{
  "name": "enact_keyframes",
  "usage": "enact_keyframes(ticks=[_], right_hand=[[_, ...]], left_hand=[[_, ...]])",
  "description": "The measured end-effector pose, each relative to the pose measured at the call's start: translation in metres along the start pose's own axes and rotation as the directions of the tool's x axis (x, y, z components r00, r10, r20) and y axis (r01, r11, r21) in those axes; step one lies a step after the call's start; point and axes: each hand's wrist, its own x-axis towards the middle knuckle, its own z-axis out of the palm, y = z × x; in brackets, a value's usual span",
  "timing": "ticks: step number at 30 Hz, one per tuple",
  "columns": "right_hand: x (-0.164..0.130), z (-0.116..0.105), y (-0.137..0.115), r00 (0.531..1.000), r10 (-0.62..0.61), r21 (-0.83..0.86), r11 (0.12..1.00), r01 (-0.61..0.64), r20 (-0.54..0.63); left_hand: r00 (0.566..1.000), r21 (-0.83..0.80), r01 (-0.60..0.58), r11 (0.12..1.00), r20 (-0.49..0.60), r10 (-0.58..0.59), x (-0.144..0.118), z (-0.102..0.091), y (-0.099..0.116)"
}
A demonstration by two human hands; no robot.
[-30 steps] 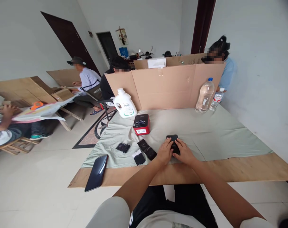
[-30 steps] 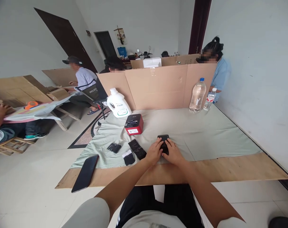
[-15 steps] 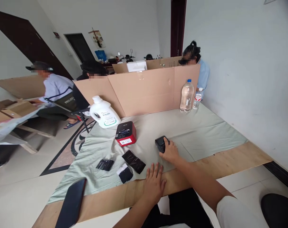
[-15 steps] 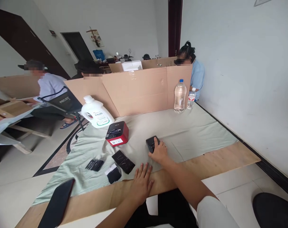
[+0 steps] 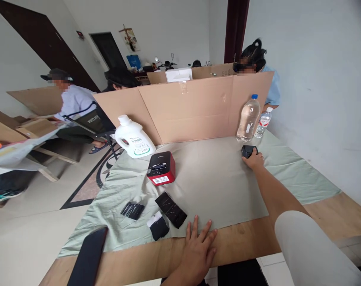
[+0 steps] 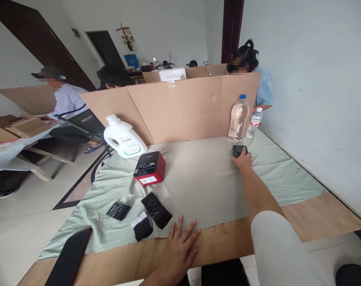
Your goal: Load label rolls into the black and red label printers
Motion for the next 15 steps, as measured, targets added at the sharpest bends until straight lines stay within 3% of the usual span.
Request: enact_keyframes(ticks=[3,4,6,9,10,11,12,13,15], right_hand=[[-0.013,-0.002,-0.009,0.992,-0.074,-0.069,0.995,0.067,-0.104],[-0.02,-0.003,-0.02,0.977,-0.143,-0.084,0.988,0.132,-0.156],[-0.04,-0.001,-0.052,0.92,-0.329,-0.073,0.944,0.321,-0.213],[-0.088,0.015,-0.12,0.818,-0.565,0.109,0.811,0.574,-0.108],[-0.107,0.024,-0.144,0.78,-0.625,0.221,0.756,0.616,-0.033],[-0.127,0.035,-0.168,0.738,-0.674,0.346,0.703,0.621,0.046],[-0.148,0.046,-0.19,0.691,-0.714,0.473,0.651,0.594,0.116],[-0.167,0.057,-0.21,0.65,-0.739,0.592,0.608,0.529,0.178],[-0.2,0.077,-0.24,0.596,-0.767,0.761,0.529,0.375,0.239]], left_hand=[[0.987,-0.285,0.09,0.954,-0.102,-0.123,0.006,-0.019,-0.027],[0.96,-0.395,0.129,0.91,-0.181,-0.214,0.012,-0.03,-0.044],[0.812,-0.542,0.17,0.823,-0.396,-0.428,0.028,-0.059,-0.087],[0.487,-0.667,0.214,0.714,-0.561,-0.669,0.059,-0.108,-0.159],[0.423,-0.707,0.216,0.674,-0.554,-0.717,0.07,-0.123,-0.18],[0.385,-0.764,0.212,0.61,-0.508,-0.77,0.079,-0.135,-0.198],[0.353,-0.836,0.193,0.514,-0.429,-0.831,0.089,-0.143,-0.212],[0.334,-0.916,0.175,0.36,-0.289,-0.897,0.097,-0.149,-0.222],[0.377,-0.991,0.113,0.073,-0.026,-0.926,0.111,-0.153,-0.232]])
